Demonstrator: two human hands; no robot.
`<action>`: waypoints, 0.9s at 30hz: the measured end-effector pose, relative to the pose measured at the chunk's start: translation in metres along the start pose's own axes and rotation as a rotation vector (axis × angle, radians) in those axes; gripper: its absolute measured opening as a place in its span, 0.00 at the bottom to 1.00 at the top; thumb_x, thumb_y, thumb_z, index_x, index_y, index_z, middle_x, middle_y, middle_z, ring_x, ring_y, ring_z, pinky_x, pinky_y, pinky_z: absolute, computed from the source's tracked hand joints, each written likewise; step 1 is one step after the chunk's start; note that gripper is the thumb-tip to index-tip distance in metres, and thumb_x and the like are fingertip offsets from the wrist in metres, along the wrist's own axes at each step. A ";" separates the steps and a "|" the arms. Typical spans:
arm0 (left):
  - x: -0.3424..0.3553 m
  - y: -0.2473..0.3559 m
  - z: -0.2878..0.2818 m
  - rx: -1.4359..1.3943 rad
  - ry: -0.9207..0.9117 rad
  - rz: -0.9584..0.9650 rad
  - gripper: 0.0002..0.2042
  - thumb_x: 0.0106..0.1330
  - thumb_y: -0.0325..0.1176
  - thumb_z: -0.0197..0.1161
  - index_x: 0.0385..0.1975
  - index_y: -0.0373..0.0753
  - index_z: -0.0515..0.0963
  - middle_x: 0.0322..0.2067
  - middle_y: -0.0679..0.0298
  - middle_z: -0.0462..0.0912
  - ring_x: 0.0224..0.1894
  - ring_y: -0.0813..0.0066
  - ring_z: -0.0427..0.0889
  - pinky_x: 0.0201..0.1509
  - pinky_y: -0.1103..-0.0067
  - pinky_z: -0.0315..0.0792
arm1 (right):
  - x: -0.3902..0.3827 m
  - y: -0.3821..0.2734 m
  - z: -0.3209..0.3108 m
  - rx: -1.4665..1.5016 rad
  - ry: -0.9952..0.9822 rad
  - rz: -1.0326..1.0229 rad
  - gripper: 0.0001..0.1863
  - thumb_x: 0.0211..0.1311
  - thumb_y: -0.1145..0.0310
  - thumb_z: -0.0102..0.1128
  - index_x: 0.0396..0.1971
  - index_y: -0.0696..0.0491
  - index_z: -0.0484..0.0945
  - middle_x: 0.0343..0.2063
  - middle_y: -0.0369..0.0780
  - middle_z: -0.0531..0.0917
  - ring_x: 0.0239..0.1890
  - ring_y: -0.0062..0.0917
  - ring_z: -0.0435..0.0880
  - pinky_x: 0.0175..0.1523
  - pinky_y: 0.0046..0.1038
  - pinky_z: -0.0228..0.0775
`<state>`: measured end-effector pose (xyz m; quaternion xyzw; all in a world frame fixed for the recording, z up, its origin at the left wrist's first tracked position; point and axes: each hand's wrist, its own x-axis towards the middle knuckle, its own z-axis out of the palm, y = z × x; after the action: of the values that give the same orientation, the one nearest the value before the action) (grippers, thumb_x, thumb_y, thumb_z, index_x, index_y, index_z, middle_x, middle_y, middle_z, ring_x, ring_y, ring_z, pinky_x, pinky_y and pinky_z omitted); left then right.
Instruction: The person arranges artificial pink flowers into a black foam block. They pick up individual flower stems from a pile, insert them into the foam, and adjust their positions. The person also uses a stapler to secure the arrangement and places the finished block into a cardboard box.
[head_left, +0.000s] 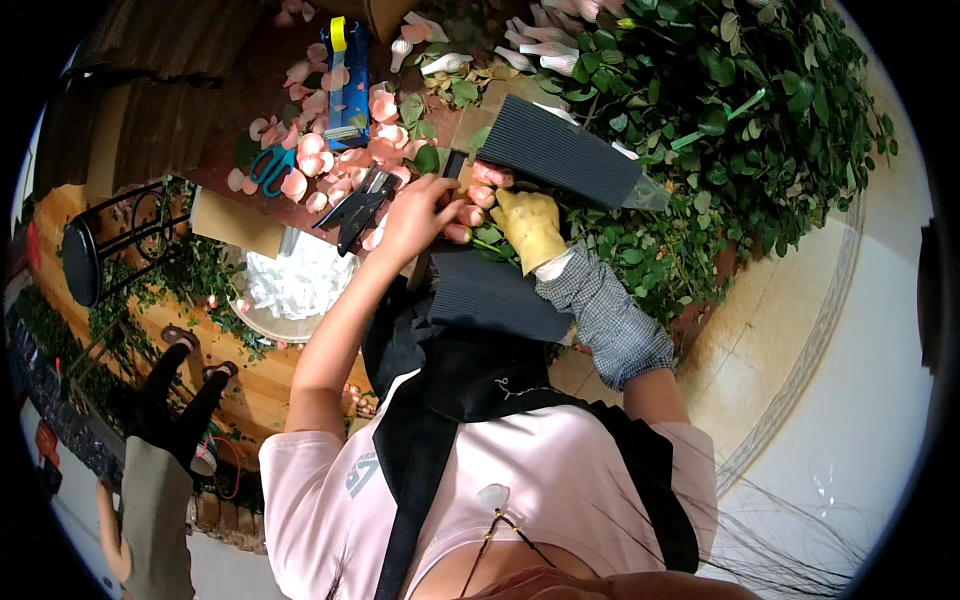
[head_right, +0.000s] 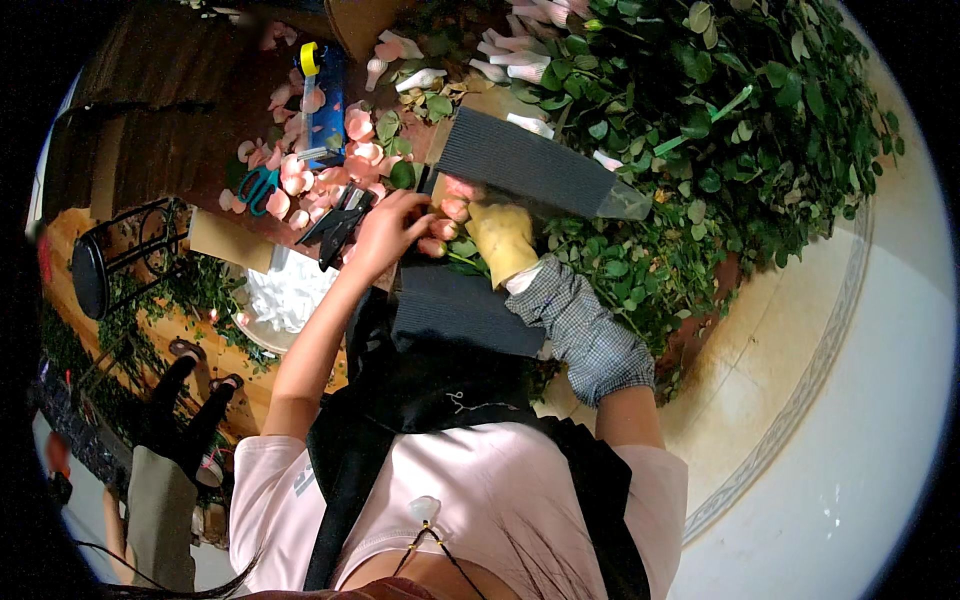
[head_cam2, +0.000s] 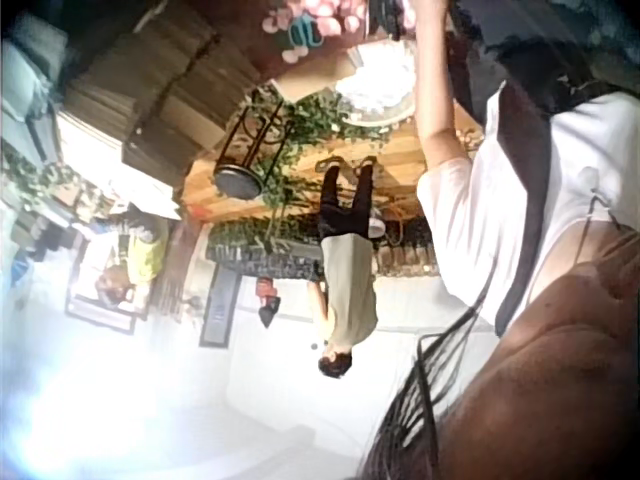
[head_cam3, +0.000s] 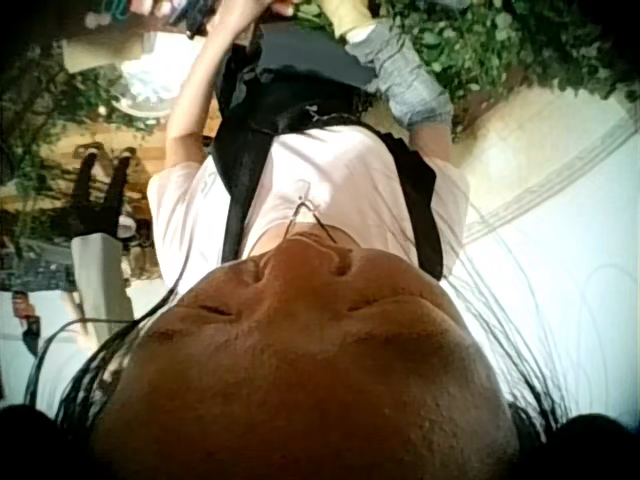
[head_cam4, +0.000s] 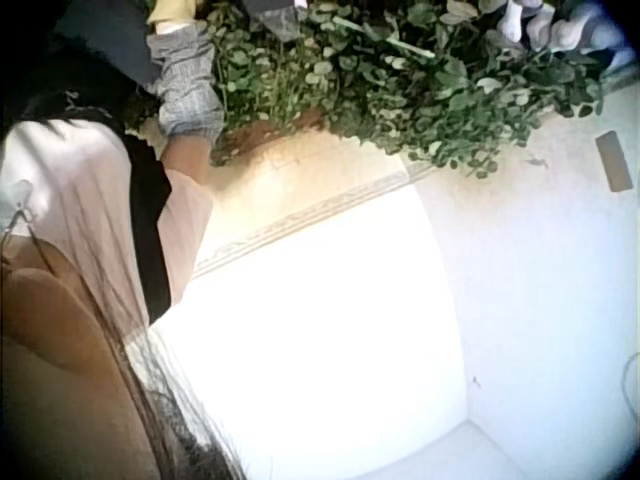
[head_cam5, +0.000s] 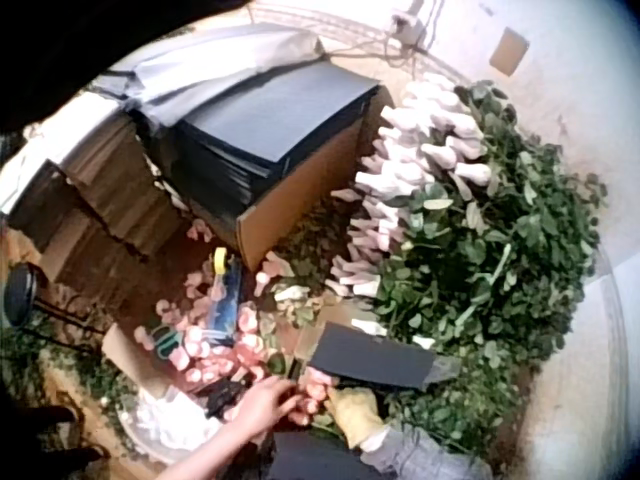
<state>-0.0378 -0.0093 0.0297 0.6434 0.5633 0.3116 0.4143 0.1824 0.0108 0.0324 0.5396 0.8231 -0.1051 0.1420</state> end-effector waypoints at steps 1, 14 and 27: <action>0.006 -0.002 0.007 0.028 -0.031 -0.014 0.12 0.61 0.33 0.70 0.43 0.38 0.83 0.36 0.57 0.81 0.37 0.57 0.83 0.42 0.70 0.76 | -0.001 0.002 0.002 -0.004 0.017 -0.004 0.12 0.60 0.56 0.64 0.35 0.49 0.82 0.24 0.41 0.85 0.29 0.37 0.86 0.35 0.40 0.77; 0.004 0.006 0.019 -0.123 -0.137 0.034 0.13 0.61 0.37 0.71 0.40 0.36 0.82 0.34 0.57 0.78 0.40 0.56 0.81 0.44 0.67 0.75 | -0.018 0.025 0.004 0.512 0.154 -0.053 0.13 0.56 0.62 0.66 0.42 0.46 0.83 0.30 0.42 0.85 0.34 0.40 0.85 0.40 0.44 0.76; 0.005 0.013 0.022 -0.011 -0.027 0.033 0.09 0.61 0.39 0.71 0.33 0.41 0.86 0.28 0.61 0.79 0.29 0.58 0.82 0.34 0.66 0.76 | -0.018 0.014 0.003 0.361 0.307 -0.072 0.08 0.56 0.62 0.64 0.32 0.48 0.82 0.22 0.41 0.83 0.27 0.39 0.84 0.36 0.43 0.75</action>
<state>-0.0117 -0.0091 0.0310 0.6543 0.5452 0.3127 0.4205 0.2023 -0.0004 0.0351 0.5361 0.8217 -0.1722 -0.0875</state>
